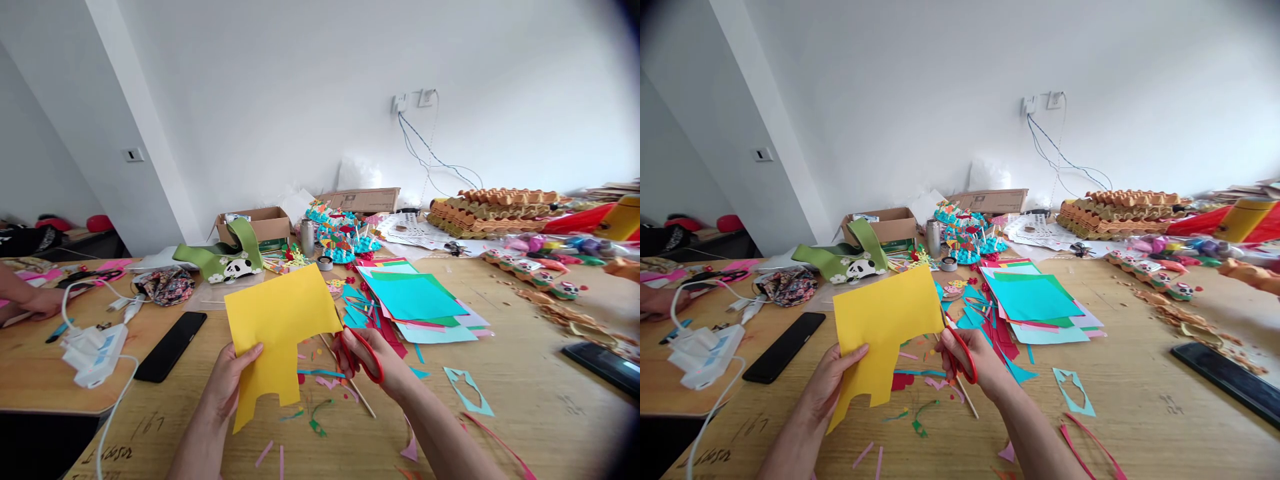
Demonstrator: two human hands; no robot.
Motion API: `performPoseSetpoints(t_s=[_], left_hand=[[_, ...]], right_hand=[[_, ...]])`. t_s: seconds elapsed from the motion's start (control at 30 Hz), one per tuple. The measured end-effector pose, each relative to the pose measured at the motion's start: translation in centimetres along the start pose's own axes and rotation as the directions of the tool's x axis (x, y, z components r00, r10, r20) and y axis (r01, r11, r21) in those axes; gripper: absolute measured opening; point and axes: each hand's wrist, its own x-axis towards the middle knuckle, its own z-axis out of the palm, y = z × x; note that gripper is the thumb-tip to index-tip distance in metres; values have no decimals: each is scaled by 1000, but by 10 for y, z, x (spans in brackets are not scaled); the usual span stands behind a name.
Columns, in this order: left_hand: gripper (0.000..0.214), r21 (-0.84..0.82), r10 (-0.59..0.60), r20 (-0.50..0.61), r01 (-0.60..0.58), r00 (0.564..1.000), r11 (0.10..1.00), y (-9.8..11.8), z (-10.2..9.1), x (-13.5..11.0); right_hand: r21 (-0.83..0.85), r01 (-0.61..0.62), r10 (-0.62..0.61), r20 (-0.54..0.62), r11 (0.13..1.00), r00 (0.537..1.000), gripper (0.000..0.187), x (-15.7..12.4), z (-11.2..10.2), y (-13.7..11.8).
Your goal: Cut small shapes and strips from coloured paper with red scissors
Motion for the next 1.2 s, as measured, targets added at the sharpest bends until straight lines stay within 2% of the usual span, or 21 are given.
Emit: performPoseSetpoints(t_s=[0.4, 0.57, 0.9, 1.2], left_hand=[[39, -3, 10, 26, -10, 1000, 1000, -2, -2, 1], [40, 11, 16, 13, -16, 1000, 1000, -1, 1, 1], [42, -3, 4, -1, -4, 1000, 1000, 0, 6, -2], [37, -2, 16, 45, -16, 999, 1000, -1, 3, 1]], right_hand=[[-104, -20, 16, -31, 994, 999, 37, 2, -1, 1], [-58, -31, 28, -54, 998, 998, 34, 5, -2, 6], [-22, -67, 64, -109, 997, 992, 34, 8, -4, 16], [-46, -54, 48, -123, 997, 991, 37, 8, -2, 13]])
